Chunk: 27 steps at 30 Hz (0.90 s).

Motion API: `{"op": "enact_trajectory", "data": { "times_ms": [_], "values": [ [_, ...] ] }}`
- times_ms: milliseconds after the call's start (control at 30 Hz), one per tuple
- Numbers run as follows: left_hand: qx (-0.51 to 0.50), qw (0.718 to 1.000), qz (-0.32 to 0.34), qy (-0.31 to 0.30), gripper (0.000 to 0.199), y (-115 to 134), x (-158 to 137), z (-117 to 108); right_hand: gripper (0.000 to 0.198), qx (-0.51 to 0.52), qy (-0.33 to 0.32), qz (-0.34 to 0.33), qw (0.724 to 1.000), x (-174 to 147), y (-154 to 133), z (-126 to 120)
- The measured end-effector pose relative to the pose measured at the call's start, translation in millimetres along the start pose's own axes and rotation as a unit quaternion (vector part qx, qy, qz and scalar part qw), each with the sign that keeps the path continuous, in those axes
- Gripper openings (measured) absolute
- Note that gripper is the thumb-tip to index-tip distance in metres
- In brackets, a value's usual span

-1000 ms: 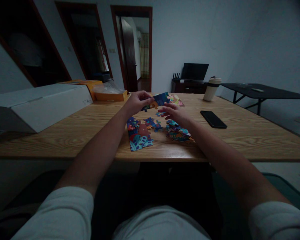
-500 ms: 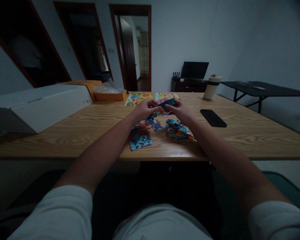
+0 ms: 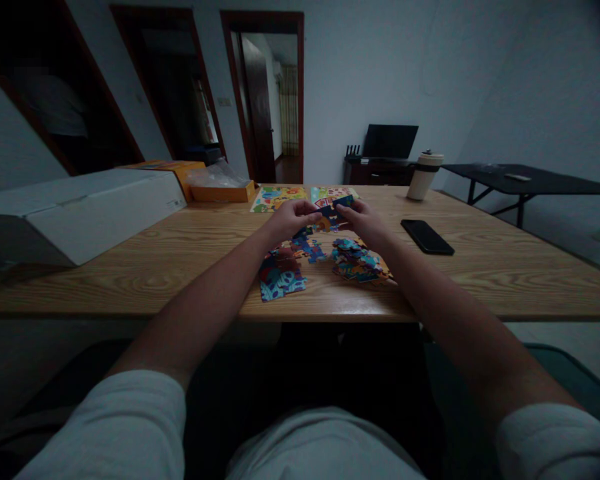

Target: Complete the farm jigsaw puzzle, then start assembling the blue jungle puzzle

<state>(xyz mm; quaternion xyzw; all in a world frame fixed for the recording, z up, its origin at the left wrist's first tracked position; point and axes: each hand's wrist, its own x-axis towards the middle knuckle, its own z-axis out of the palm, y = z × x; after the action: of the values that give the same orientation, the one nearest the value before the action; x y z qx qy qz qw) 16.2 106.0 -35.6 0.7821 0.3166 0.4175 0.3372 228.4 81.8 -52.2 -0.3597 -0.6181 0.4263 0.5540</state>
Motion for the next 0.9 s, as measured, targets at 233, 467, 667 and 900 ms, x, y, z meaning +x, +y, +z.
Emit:
{"op": "enact_trajectory", "data": {
  "times_ms": [233,467,667,900],
  "values": [
    [0.031,0.997,0.042,0.056,0.022,-3.0,1.1,15.3,0.024,0.066,-0.106,0.108,0.986,-7.8,-2.9,15.5],
    [0.084,0.986,0.052,0.136,0.016,-4.1,1.9,26.8,0.019,-0.006,-0.087,0.100,0.991,-9.1,2.0,25.5],
    [0.109,0.982,0.048,0.150,0.015,-1.1,0.9,21.9,0.013,0.013,-0.030,0.100,0.994,-5.1,0.6,17.5],
    [0.163,0.967,0.068,0.182,0.013,-2.2,0.1,25.4,0.012,0.015,-0.157,0.124,0.980,-12.9,4.0,33.8]
  ]
}}
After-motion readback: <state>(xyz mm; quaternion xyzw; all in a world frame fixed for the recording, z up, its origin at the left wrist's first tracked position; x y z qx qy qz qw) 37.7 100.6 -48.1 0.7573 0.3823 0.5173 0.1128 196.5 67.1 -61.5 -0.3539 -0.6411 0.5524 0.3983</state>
